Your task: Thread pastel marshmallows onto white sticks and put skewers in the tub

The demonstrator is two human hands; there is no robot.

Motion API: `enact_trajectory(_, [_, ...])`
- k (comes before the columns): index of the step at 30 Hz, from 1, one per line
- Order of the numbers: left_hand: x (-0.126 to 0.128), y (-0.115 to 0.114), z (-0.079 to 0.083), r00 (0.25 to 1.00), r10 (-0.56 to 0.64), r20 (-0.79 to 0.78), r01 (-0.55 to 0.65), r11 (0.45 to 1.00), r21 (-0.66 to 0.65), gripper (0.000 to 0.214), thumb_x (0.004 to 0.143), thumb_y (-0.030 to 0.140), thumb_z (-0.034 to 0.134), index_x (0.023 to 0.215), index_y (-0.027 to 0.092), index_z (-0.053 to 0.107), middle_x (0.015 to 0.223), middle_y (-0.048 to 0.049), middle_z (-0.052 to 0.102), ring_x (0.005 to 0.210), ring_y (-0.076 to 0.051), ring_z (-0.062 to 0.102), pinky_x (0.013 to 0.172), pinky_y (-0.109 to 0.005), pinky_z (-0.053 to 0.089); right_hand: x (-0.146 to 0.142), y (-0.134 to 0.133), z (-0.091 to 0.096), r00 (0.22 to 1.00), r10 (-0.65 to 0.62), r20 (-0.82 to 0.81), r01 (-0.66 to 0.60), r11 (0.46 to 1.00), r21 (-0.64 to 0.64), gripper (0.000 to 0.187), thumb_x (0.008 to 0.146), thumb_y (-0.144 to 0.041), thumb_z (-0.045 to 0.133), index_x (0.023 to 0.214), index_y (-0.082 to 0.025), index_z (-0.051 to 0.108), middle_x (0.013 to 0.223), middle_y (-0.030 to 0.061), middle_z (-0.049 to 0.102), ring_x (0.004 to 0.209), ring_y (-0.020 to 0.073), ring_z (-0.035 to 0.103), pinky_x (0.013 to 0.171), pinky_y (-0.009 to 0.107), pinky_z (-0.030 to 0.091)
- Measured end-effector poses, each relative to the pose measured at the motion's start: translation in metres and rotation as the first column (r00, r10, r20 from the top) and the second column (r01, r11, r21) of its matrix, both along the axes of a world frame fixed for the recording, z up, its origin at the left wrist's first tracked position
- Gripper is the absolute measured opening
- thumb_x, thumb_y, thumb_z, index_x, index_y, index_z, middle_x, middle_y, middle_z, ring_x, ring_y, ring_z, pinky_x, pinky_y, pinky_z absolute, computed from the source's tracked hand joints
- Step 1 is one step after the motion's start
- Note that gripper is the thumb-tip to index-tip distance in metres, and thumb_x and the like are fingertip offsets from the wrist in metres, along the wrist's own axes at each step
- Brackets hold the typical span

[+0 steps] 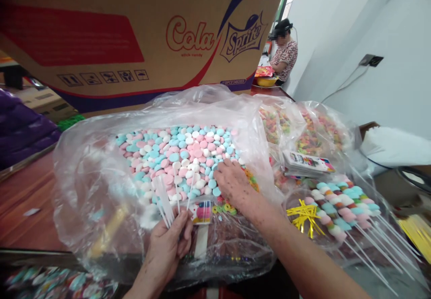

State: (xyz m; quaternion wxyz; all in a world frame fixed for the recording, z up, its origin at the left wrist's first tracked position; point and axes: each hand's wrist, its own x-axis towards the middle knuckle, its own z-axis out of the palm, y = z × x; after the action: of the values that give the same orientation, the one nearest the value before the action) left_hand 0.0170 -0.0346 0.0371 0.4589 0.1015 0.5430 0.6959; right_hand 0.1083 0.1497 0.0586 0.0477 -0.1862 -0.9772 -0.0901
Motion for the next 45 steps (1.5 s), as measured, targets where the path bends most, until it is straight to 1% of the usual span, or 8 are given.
enact_trajectory(10, [0.001, 0.001, 0.002, 1.0, 0.009, -0.008, -0.009, 1.0, -0.015, 0.038, 0.072, 0.05, 0.077, 0.073, 0.016, 0.059, 0.043, 0.0086, 0.05, 0.026, -0.001, 0.028, 0.028, -0.012, 0.023, 0.027, 0.007, 0.025, 0.959, -0.19, -0.209, 0.206, 0.977, 0.061, 0.009, 0.087, -0.009, 0.056, 0.089, -0.015, 0.062, 0.092, 0.0102, 0.062, 0.087, 0.0255, 0.048, 0.074, 0.036, 0.037])
enact_trajectory(16, [0.0, 0.0, 0.001, 1.0, -0.008, -0.003, 0.008, 1.0, -0.014, 0.039, 0.072, 0.051, 0.076, 0.073, 0.016, 0.059, 0.042, 0.0085, 0.048, 0.027, -0.001, 0.027, 0.028, -0.012, 0.022, 0.009, -0.012, 0.018, 0.993, 0.027, -0.112, -0.051, 0.975, -0.214, 0.014, 0.091, -0.013, 0.055, 0.081, -0.018, 0.063, 0.084, 0.0036, 0.063, 0.084, 0.0195, 0.053, 0.081, 0.032, 0.038])
enact_trajectory(21, [0.0, 0.0, 0.0, 1.0, -0.014, 0.003, 0.014, 1.0, -0.004, 0.037, 0.073, 0.049, 0.077, 0.075, 0.016, 0.06, 0.044, 0.0081, 0.051, 0.027, -0.001, 0.029, 0.029, -0.012, 0.023, -0.004, -0.017, 0.006, 0.995, -0.022, -0.095, 0.001, 0.976, -0.216, 0.009, 0.089, -0.016, 0.059, 0.094, -0.018, 0.066, 0.092, 0.0072, 0.064, 0.091, 0.023, 0.053, 0.082, 0.034, 0.039])
enact_trajectory(27, [-0.001, 0.001, -0.004, 1.0, -0.007, 0.003, 0.007, 1.0, 0.012, 0.038, 0.072, 0.05, 0.077, 0.073, 0.016, 0.059, 0.043, 0.0083, 0.05, 0.025, -0.001, 0.029, 0.027, -0.012, 0.023, 0.001, -0.013, 0.018, 0.981, -0.091, -0.17, 0.041, 0.961, -0.274, 0.016, 0.089, -0.008, 0.05, 0.082, -0.016, 0.062, 0.087, 0.0075, 0.064, 0.086, 0.021, 0.055, 0.081, 0.031, 0.04])
enact_trajectory(30, [-0.001, 0.0, -0.004, 1.0, -0.009, 0.003, 0.009, 1.0, 0.016, 0.037, 0.074, 0.049, 0.076, 0.074, 0.016, 0.059, 0.043, 0.0081, 0.051, 0.025, -0.001, 0.029, 0.027, -0.012, 0.022, 0.009, -0.013, 0.023, 0.938, -0.202, -0.281, 0.065, 0.901, -0.43, 0.018, 0.087, -0.008, 0.049, 0.094, -0.018, 0.062, 0.09, 0.0049, 0.065, 0.085, 0.0183, 0.057, 0.079, 0.028, 0.041])
enact_trajectory(34, [0.0, 0.0, -0.003, 1.0, -0.003, -0.001, 0.003, 1.0, 0.027, 0.035, 0.075, 0.047, 0.076, 0.075, 0.016, 0.06, 0.044, 0.0082, 0.052, 0.025, -0.001, 0.029, 0.027, -0.012, 0.023, 0.014, -0.013, 0.023, 0.944, -0.294, -0.151, 0.128, 0.747, -0.652, 0.019, 0.087, -0.013, 0.049, 0.097, -0.021, 0.063, 0.079, -0.0009, 0.065, 0.071, 0.0146, 0.057, 0.067, 0.024, 0.04])
enact_trajectory(40, [0.0, 0.001, -0.001, 1.0, -0.007, -0.006, 0.008, 0.999, 0.034, 0.034, 0.076, 0.046, 0.075, 0.073, 0.016, 0.06, 0.042, 0.0086, 0.049, 0.026, -0.001, 0.028, 0.027, -0.012, 0.023, 0.006, -0.015, 0.016, 0.994, -0.109, -0.008, 0.094, 0.883, -0.46, 0.018, 0.091, -0.015, 0.05, 0.085, -0.017, 0.066, 0.093, 0.0073, 0.066, 0.091, 0.0195, 0.057, 0.081, 0.028, 0.041])
enact_trajectory(45, [0.001, -0.001, -0.001, 1.0, -0.019, -0.008, 0.02, 0.999, 0.036, 0.035, 0.076, 0.046, 0.075, 0.072, 0.016, 0.059, 0.043, 0.0084, 0.05, 0.026, -0.001, 0.03, 0.028, -0.012, 0.024, 0.01, -0.015, 0.006, 0.998, -0.065, -0.011, 0.056, 0.928, -0.369, 0.016, 0.092, -0.014, 0.05, 0.091, -0.018, 0.066, 0.096, 0.0077, 0.064, 0.094, 0.0205, 0.057, 0.083, 0.03, 0.043])
